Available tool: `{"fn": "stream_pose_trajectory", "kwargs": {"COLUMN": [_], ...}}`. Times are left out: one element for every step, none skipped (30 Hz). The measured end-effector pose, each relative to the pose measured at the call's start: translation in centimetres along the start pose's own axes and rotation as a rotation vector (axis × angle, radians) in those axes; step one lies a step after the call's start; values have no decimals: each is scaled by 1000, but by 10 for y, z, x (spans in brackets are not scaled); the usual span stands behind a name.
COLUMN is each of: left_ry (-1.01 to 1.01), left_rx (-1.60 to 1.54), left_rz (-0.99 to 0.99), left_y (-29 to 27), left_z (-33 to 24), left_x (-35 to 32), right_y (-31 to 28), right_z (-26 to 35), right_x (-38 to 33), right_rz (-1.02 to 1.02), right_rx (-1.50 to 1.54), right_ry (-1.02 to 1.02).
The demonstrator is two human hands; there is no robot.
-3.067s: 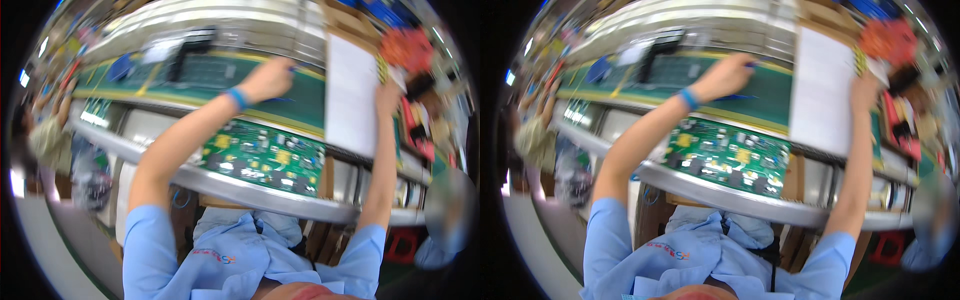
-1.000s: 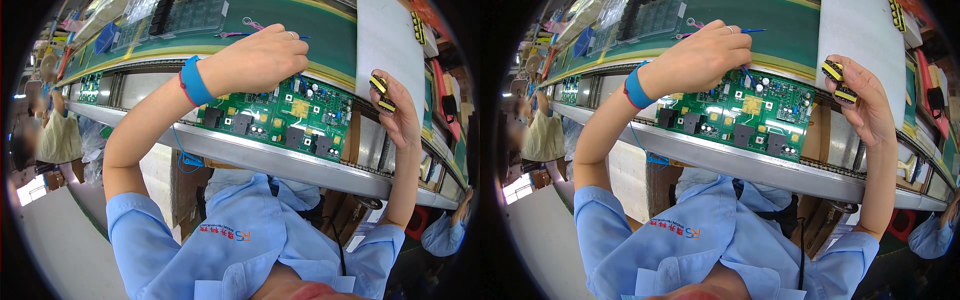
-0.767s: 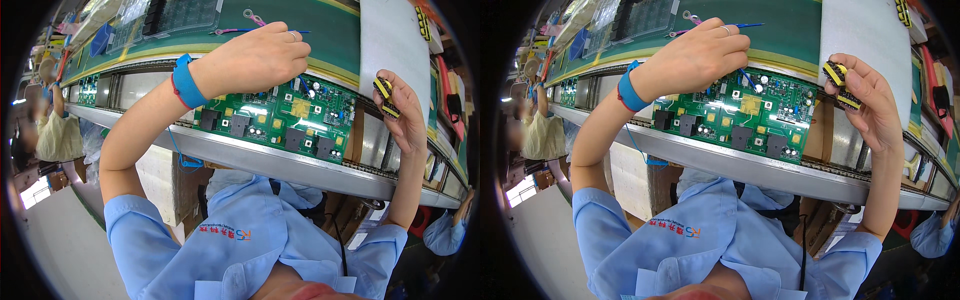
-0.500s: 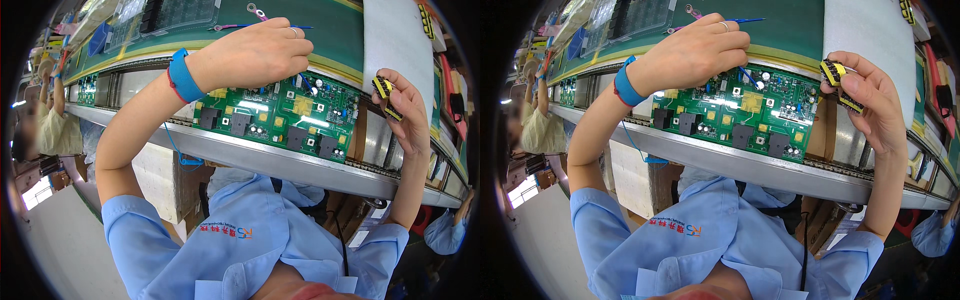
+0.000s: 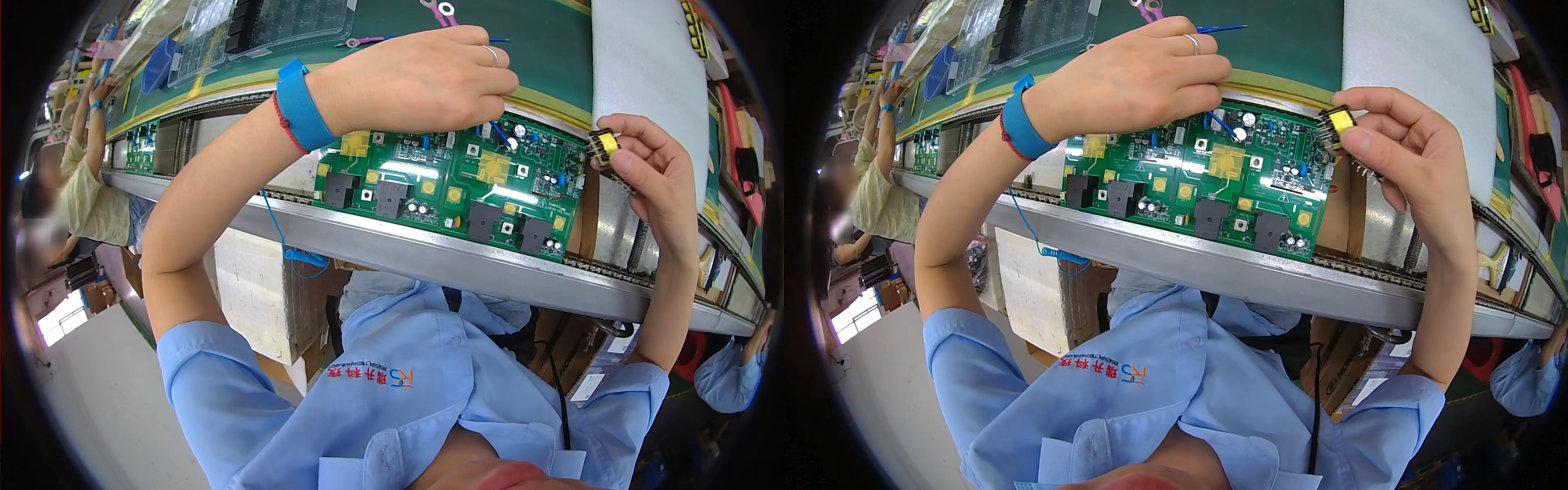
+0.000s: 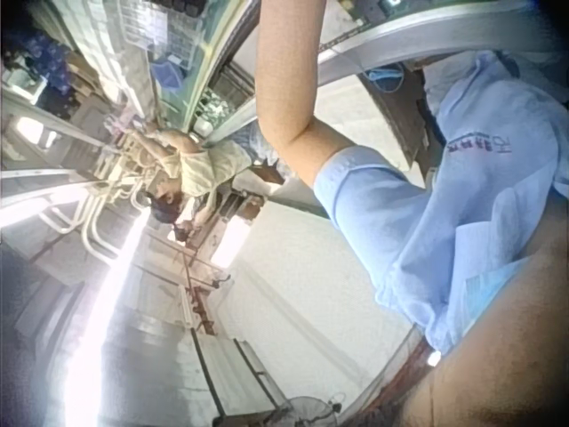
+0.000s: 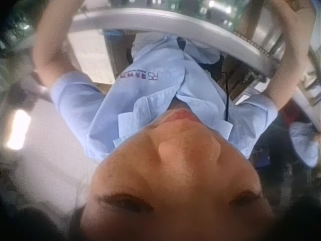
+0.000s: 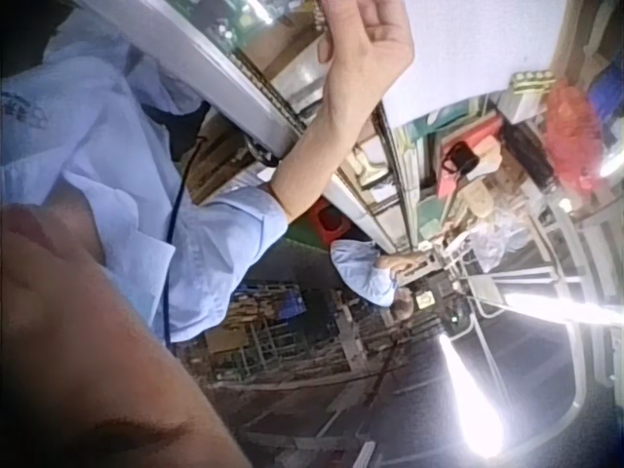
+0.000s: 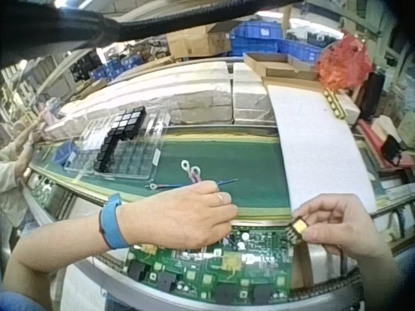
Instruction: Assembling electronic components onto a printed circuit board at an assembly line workstation.
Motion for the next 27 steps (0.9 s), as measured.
{"fn": "stream_pose_trajectory", "kwargs": {"left_ry": [10, 13, 14, 15, 18, -20, -59, -57, -132, -206, -204, -196, -190, -190, -171, -156, -162, -167, -174, -181, -165, -147, -150, -157, -168, -175, -172], "left_rx": [39, 36, 36, 38, 36, 25, 12, 10, 67, 125, 124, 111, 101, 102, 98, 95, 97, 107, 115, 116, 99, 82, 81, 69, 58, 58, 16], "left_rz": [18, 15, 1, -13, -17, 6, 26, 18, 25, 32, 22, 13, 8, 1, -8, -15, -20, -10, 2, -1, -30, -57, -57, -77, -97, -94, -162], "left_y": [2, 2, 1, -1, -3, -2, -1, -1, 0, 0, -1, -2, -3, -3, -3, -4, -4, -4, -2, -3, -6, -7, -6, -7, -8, -7, -12], "left_z": [-3, -5, -9, -13, -15, -14, -12, -15, -10, -5, -7, -8, -10, -11, -13, -15, -15, -15, -16, -15, -15, -16, -15, -13, -11, -8, -4], "left_x": [1, 4, 6, 8, 10, 11, 12, 12, 10, 10, 12, 14, 14, 15, 15, 16, 16, 16, 15, 14, 14, 12, 11, 10, 7, 6, 4], "right_y": [3, 4, 4, 7, 9, 10, 13, 17, 22, 24, 26, 30, 34, 37, 38, 41, 43, 45, 46, 47, 49, 51, 52, 53, 51, 50, 51], "right_z": [1, 5, 8, 6, 9, 13, 12, 18, 26, 29, 32, 41, 49, 52, 52, 51, 51, 52, 51, 49, 49, 50, 52, 52, 52, 50, 50], "right_x": [-1, -2, -3, -4, -6, -8, -9, -10, -12, -14, -15, -17, -19, -19, -19, -17, -16, -16, -15, -14, -13, -13, -13, -13, -13, -12, -12], "right_rz": [-2, -36, -69, -72, -100, -128, -130, -155, -179, -198, -200, -219, -238, -258, -257, -252, -247, -243, -231, -219, -213, -226, -238, -235, -225, -216, -210], "right_rx": [-1, -61, -122, -124, -205, -287, -294, -428, -563, -613, -622, -737, -849, -878, -885, -944, -1002, -1007, -1018, -1027, -1030, -1050, -1069, -1068, -1072, -1074, -1072], "right_ry": [3, -35, -72, -69, -129, -188, -183, -228, -273, -242, -239, -300, -365, -416, -417, -412, -408, -414, -394, -374, -378, -400, -421, -422, -393, -364, -369]}}
Point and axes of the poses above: each hand's wrist, its own x-axis towards the middle knuckle, its own y-axis out of the palm, z = x × y, the point moved 10 cm from there along x, towards the middle knuckle, and after that the axes turned 12 degrees about -x, right-handed, at the moved point
